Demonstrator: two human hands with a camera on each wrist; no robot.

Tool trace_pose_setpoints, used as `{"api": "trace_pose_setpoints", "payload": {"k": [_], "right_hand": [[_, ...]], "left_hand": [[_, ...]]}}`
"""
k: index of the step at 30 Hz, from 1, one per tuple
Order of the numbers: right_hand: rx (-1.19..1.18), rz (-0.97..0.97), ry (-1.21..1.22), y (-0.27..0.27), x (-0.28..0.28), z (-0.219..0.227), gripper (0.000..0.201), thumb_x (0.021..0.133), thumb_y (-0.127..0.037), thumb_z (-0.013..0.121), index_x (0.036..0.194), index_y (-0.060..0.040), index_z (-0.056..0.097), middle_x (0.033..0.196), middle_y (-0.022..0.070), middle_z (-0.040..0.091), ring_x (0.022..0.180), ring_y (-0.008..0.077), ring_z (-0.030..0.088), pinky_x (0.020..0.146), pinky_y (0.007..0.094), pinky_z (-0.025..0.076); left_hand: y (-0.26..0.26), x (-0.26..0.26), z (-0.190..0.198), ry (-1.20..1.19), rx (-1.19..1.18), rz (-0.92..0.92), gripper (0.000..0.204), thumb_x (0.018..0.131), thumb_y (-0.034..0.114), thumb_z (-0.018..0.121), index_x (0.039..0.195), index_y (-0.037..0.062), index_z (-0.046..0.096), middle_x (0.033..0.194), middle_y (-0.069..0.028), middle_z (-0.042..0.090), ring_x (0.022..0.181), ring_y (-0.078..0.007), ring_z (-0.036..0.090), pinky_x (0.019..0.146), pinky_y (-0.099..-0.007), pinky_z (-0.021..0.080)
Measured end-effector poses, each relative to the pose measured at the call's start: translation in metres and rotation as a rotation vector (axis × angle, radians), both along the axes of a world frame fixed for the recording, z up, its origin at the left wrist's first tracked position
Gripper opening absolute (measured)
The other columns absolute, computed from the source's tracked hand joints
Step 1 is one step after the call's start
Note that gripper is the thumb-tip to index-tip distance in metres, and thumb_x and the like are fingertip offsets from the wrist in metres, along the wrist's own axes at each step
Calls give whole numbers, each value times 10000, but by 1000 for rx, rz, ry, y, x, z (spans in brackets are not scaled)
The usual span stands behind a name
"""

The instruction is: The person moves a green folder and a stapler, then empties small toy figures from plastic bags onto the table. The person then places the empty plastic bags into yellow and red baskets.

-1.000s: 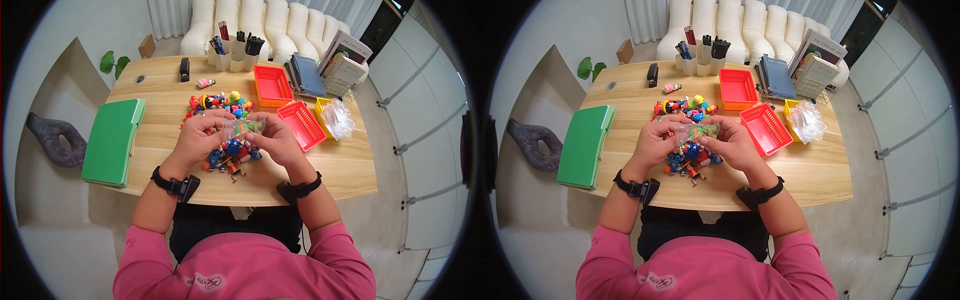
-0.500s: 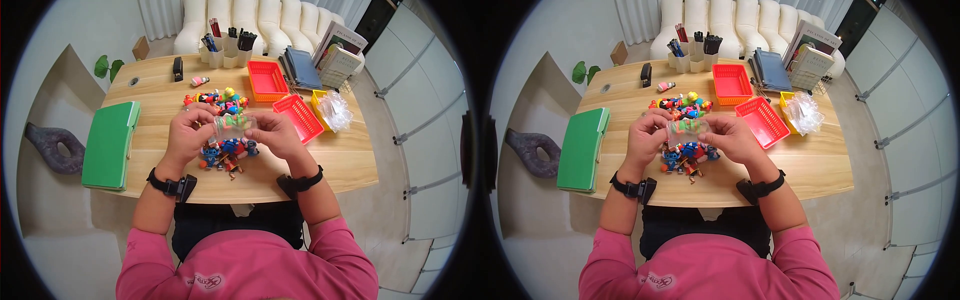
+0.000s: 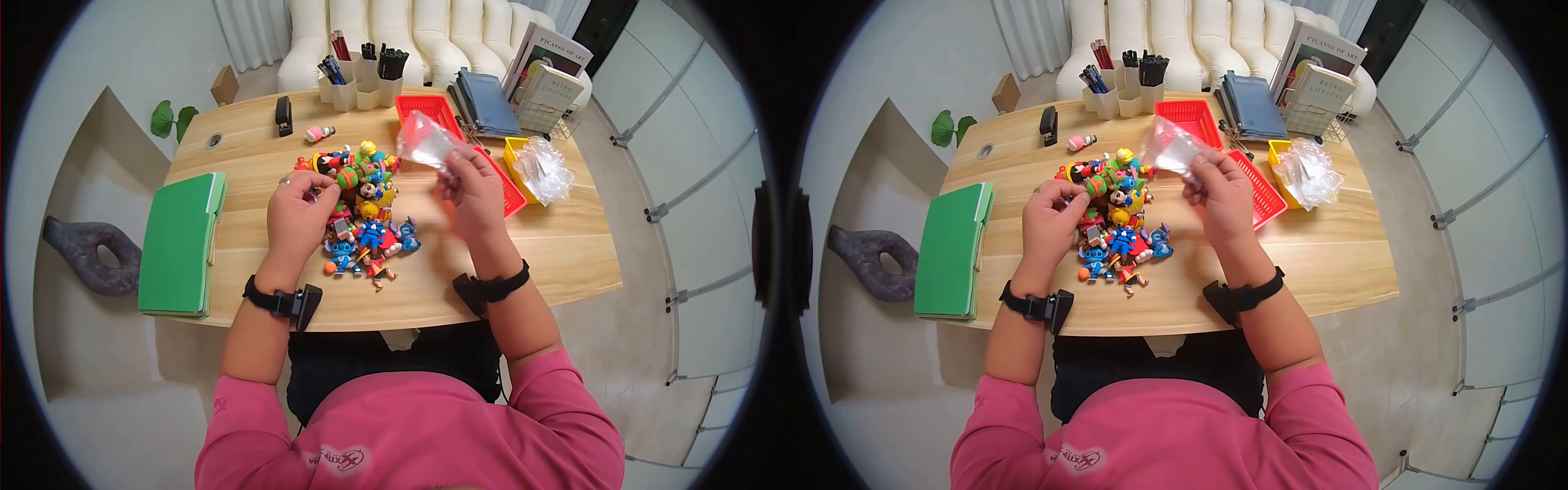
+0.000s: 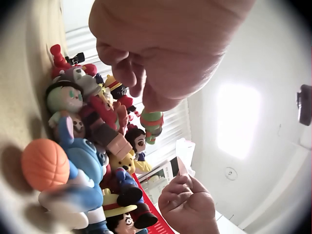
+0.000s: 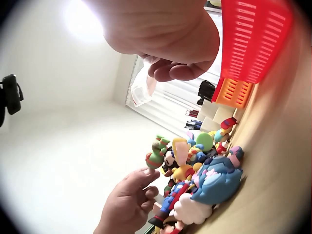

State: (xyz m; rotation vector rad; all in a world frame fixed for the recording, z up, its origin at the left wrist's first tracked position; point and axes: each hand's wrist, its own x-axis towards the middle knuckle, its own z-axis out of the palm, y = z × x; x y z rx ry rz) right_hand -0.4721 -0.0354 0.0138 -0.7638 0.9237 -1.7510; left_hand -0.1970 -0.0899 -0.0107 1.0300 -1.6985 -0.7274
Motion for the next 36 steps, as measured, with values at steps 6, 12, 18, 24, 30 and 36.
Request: {"api": "trace_pose_setpoints", "payload": {"k": [6,12,18,24,30,36], "right_hand": [[76,266,264,10,17,0,167,992,-139,725,1104,-20,691,900,53,734,695,123,703,593,227,512],[66,440,342,10,18,-7,184,969,-120,768,1093,-14,683,921,68,753,764,108,720,627,222,539],[160,621,300,16,28,-4,242,916,-37,814,1102,7,664,898,81,750,808,120,741,697,256,605],[162,617,465,18,30,1,176,1003,-147,739,1076,9,705,874,42,736,736,101,708,658,252,582],[110,486,449,16,31,-10,311,1079,-308,637,1062,-20,754,848,13,721,728,62,654,572,217,471],[116,542,263,21,38,1,331,1029,-204,711,1292,-6,681,899,52,747,771,78,673,609,231,505]], "left_hand": [[4,-4,3,149,201,-47,139,985,122,752,1061,10,721,955,3,688,779,-49,595,708,-229,506],[23,-16,22,476,179,-320,204,1042,202,705,1102,6,707,929,8,701,813,-55,620,722,-222,509],[15,-3,9,259,354,-441,249,1112,255,586,1157,26,672,1018,4,686,895,-57,619,793,-227,507],[19,-13,4,289,338,-416,212,1132,257,545,1091,63,622,891,49,616,720,-22,519,659,-206,450],[21,-21,6,456,254,-284,265,1131,332,539,1083,81,612,816,68,568,636,15,448,538,-176,342],[18,-13,5,381,226,-206,295,1126,346,545,1058,66,610,625,75,497,519,-2,422,473,-204,327]]}}
